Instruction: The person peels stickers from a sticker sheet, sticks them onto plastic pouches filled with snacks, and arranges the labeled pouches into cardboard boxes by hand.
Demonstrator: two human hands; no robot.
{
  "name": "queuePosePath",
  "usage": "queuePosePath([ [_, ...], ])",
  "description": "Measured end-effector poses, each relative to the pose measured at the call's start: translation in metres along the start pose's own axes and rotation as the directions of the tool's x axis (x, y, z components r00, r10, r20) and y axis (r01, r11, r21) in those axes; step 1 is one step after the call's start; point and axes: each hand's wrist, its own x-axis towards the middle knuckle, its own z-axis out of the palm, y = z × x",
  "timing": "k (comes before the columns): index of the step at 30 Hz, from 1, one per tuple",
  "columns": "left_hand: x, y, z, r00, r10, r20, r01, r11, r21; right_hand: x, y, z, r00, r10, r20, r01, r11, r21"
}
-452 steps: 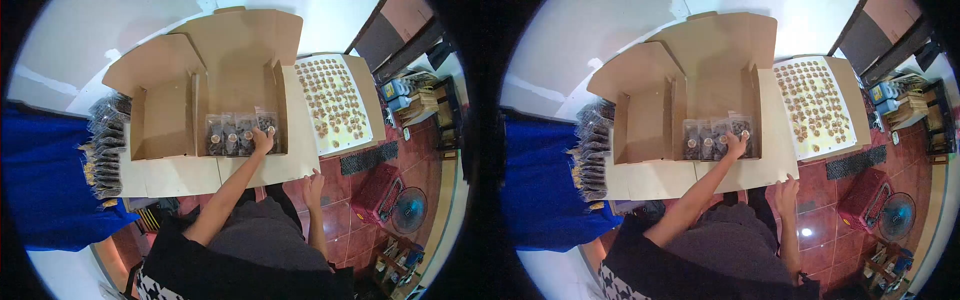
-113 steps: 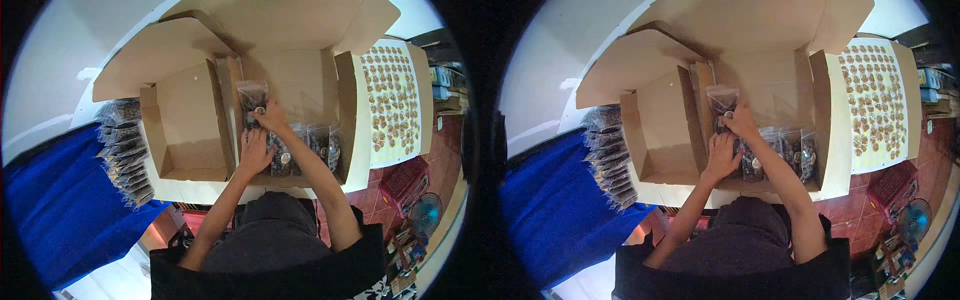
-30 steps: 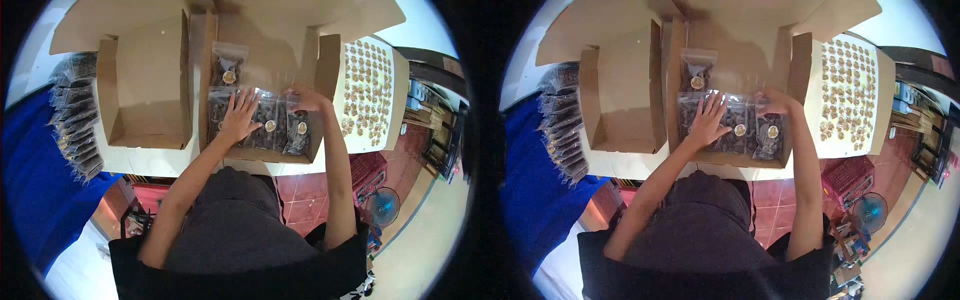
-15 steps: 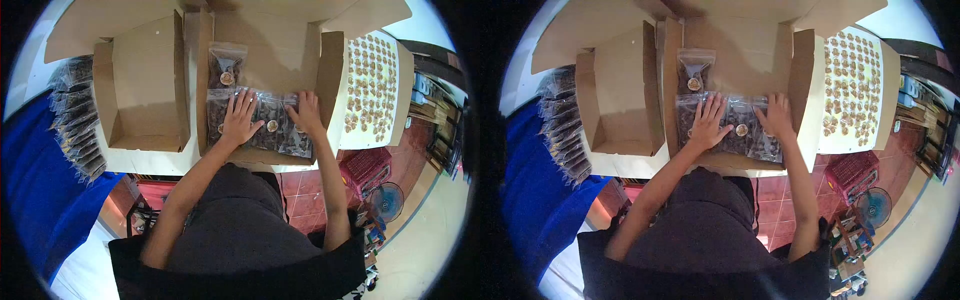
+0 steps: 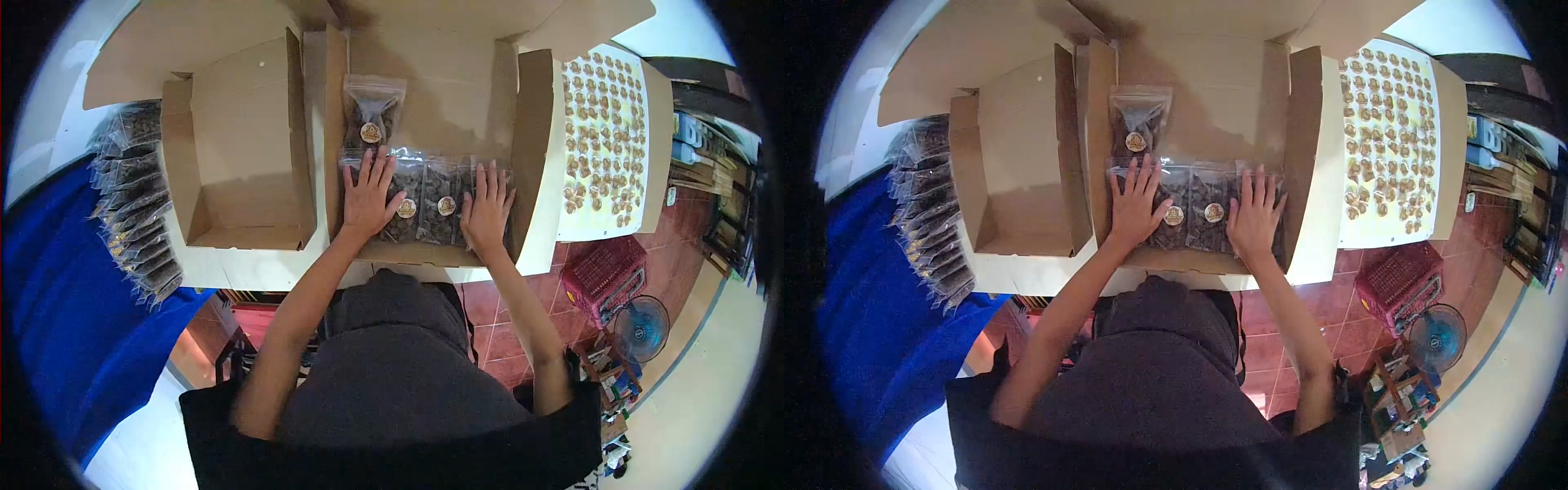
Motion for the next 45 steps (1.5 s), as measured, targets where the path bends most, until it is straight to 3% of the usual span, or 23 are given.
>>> queuePosePath([
  [10, -0.002, 0.0, 0.0, 0.998, 0.006, -0.059, -0.005, 1.0, 0.011, 0.001, -0.007, -0.005, 0.998, -0.001, -0.066, -0.001, 1.0, -0.025],
  [12, -0.007, -0.001, -0.007, 0.989, -0.026, -0.146, 0.002, 0.986, -0.164, 0.011, -0.016, -0.009, 0.998, 0.012, -0.059, -0.016, 0.998, -0.066],
  [14, -0.017, 0.0, -0.013, 0.991, -0.079, -0.11, 0.063, 0.988, -0.139, 0.03, -0.029, -0.009, 0.979, 0.025, -0.204, 0.026, 0.969, 0.247],
  [15, -0.02, 0.002, -0.014, 0.982, -0.119, -0.148, 0.083, 0.969, -0.232, 0.043, -0.038, -0.007, 0.978, 0.031, -0.206, 0.025, 0.965, 0.262],
  [16, -0.023, 0.004, -0.013, 0.971, -0.158, -0.181, 0.093, 0.942, -0.324, 0.06, -0.05, -0.007, 0.987, 0.006, -0.163, 0.07, 0.886, 0.458],
  [17, -0.025, 0.006, -0.012, 0.981, -0.152, -0.121, 0.114, 0.955, -0.274, 0.077, -0.062, -0.007, 0.991, -0.025, -0.129, 0.102, 0.767, 0.634],
  [19, -0.028, 0.011, -0.01, 0.985, -0.152, -0.078, 0.128, 0.959, -0.254, 0.109, -0.089, -0.004, 0.981, -0.092, -0.168, 0.182, 0.726, 0.664],
  [20, -0.028, 0.012, -0.009, 0.985, -0.166, -0.038, 0.152, 0.957, -0.249, 0.12, -0.103, -0.002, 0.981, -0.081, -0.176, 0.18, 0.72, 0.67],
  [22, -0.029, 0.01, -0.007, 0.988, -0.151, -0.019, 0.144, 0.967, -0.208, 0.135, -0.125, 0.009, 0.997, -0.07, 0.036, 0.038, 0.824, 0.565],
  [23, -0.03, 0.008, -0.008, 0.99, -0.14, -0.002, 0.137, 0.966, -0.218, 0.136, -0.132, 0.011, 0.997, -0.065, 0.036, 0.033, 0.821, 0.57],
  [25, -0.03, 0.005, -0.008, 0.992, -0.122, -0.025, 0.113, 0.967, -0.229, 0.133, -0.141, 0.012, 1.0, -0.014, 0.016, 0.008, 0.94, 0.34],
  [29, -0.028, 0.007, -0.009, 0.99, -0.138, 0.01, 0.137, 0.97, -0.202, 0.125, -0.142, 0.018, 1.0, -0.016, 0.009, 0.011, 0.929, 0.369],
  [31, -0.028, 0.006, -0.007, 0.991, -0.131, -0.012, 0.125, 0.966, -0.227, 0.123, -0.14, 0.028, 0.995, -0.052, -0.088, 0.08, 0.932, 0.354],
  [35, -0.028, 0.005, -0.006, 0.992, -0.118, 0.032, 0.122, 0.969, -0.216, 0.117, -0.138, 0.03, 0.988, -0.078, -0.134, 0.127, 0.904, 0.409],
  [37, -0.029, 0.004, -0.005, 0.992, -0.111, 0.052, 0.118, 0.977, -0.175, 0.113, -0.142, 0.018, 0.998, -0.065, 0.027, 0.047, 0.899, 0.436],
  [45, -0.031, 0.006, -0.01, 0.994, -0.108, 0.023, 0.11, 0.967, -0.231, 0.124, -0.132, 0.024, 0.981, -0.179, 0.077, 0.131, 0.899, 0.417],
])
